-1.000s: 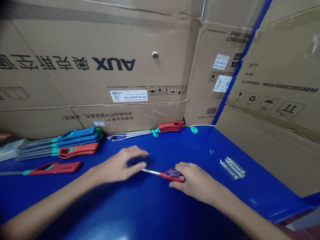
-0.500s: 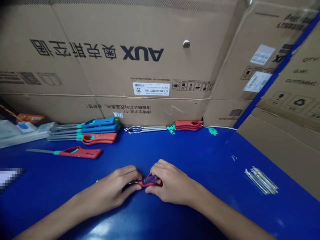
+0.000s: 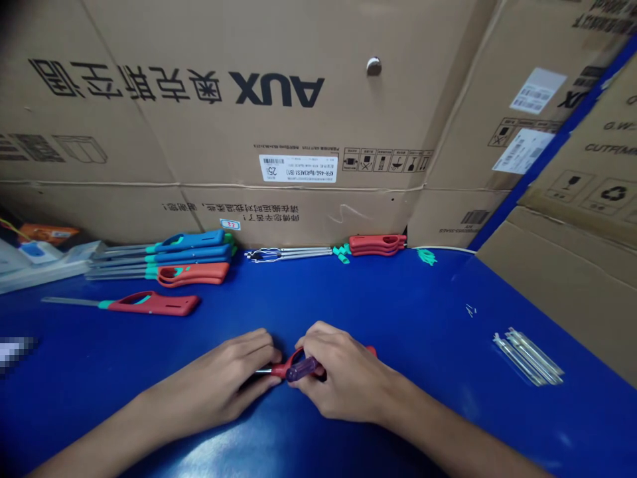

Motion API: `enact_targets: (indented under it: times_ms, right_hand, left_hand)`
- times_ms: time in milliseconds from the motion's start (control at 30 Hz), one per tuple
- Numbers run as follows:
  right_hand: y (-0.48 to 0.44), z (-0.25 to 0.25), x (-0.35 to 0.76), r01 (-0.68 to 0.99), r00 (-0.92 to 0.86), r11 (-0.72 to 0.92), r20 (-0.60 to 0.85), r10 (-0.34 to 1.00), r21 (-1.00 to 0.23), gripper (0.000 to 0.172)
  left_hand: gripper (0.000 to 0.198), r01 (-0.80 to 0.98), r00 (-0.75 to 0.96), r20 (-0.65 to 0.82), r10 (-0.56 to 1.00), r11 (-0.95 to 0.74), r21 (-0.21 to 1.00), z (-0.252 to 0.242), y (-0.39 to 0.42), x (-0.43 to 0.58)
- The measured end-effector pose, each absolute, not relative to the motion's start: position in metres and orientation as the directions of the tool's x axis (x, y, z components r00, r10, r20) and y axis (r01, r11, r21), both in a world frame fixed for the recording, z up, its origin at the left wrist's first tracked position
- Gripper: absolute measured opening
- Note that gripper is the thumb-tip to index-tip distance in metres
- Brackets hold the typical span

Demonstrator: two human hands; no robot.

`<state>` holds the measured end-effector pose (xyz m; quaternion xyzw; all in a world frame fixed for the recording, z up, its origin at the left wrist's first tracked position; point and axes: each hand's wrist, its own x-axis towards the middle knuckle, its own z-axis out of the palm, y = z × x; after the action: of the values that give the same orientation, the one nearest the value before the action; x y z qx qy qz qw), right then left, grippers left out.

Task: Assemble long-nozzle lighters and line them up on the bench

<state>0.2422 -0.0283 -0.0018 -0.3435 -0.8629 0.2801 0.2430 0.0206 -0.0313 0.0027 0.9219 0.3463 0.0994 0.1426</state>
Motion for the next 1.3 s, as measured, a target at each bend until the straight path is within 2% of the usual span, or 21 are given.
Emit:
enact_targets:
  times_ms: [133, 233, 267, 367, 433, 500, 633, 733, 867, 1000, 1100, 1233, 1300]
  right_hand:
    - [-0.029, -0.001, 0.242, 0.454, -0.649, 0.615, 0.234, 0.724, -0.645, 0.016]
    - [-0.029, 0.001, 0.243, 0.501, -0.67, 0.619, 0.181, 0.72, -0.605, 0.004]
    - [-0.029, 0.002, 0.244, 0.517, -0.679, 0.629, 0.169, 0.715, -0.58, 0.005]
    - [-0.027, 0.008, 0.249, 0.56, -0.69, 0.665, 0.166, 0.705, -0.495, 0.028]
    - [-0.025, 0.013, 0.255, 0.608, -0.665, 0.645, 0.146, 0.732, -0.463, 0.041]
    - [-0.023, 0.018, 0.262, 0.66, -0.617, 0.584, 0.102, 0.78, -0.473, 0.039]
    - [-0.024, 0.022, 0.268, 0.682, -0.549, 0.456, 0.01, 0.836, -0.572, 0.026]
    - [-0.028, 0.019, 0.264, 0.606, -0.592, 0.506, 0.077, 0.802, -0.614, 0.025]
    - [-0.033, 0.011, 0.252, 0.503, -0.669, 0.67, 0.245, 0.702, -0.547, 0.03]
    - [-0.034, 0.005, 0.247, 0.469, -0.703, 0.782, 0.363, 0.612, -0.41, 0.022]
    - [-0.034, 0.001, 0.247, 0.504, -0.709, 0.788, 0.352, 0.611, -0.353, 0.017]
    - [-0.037, -0.003, 0.245, 0.527, -0.709, 0.76, 0.297, 0.64, -0.379, 0.033]
    - [-0.038, -0.004, 0.245, 0.523, -0.727, 0.768, 0.276, 0.628, -0.369, 0.033]
  left_hand:
    - [0.017, 0.599, 0.753, 0.074, 0.654, -0.727, 0.336, 0.006, -0.03, 0.019]
    - [0.019, 0.591, 0.761, 0.067, 0.645, -0.733, 0.337, 0.007, -0.031, 0.018]
    - [0.019, 0.594, 0.761, 0.062, 0.646, -0.732, 0.333, 0.007, -0.031, 0.018]
    - [0.021, 0.61, 0.755, 0.031, 0.655, -0.719, 0.333, 0.011, -0.031, 0.017]
    - [0.023, 0.623, 0.741, -0.005, 0.672, -0.684, 0.379, 0.016, -0.029, 0.015]
    - [0.027, 0.634, 0.721, -0.064, 0.69, -0.62, 0.463, 0.02, -0.026, 0.011]
    - [0.041, 0.658, 0.678, -0.197, 0.708, -0.465, 0.593, 0.023, -0.02, 0.002]
    - [0.046, 0.67, 0.662, -0.234, 0.712, -0.423, 0.611, 0.023, -0.02, 0.001]
    - [0.045, 0.701, 0.632, -0.256, 0.732, -0.398, 0.592, 0.022, -0.022, 0.002]
    - [0.032, 0.741, 0.593, -0.243, 0.767, -0.403, 0.537, 0.018, -0.025, 0.002]
    - [0.022, 0.76, 0.578, -0.211, 0.788, -0.426, 0.491, 0.015, -0.027, 0.002]
    - [0.029, 0.763, 0.612, -0.156, 0.776, -0.527, 0.374, 0.012, -0.027, 0.005]
    - [0.032, 0.754, 0.632, -0.127, 0.764, -0.57, 0.326, 0.013, -0.026, 0.007]
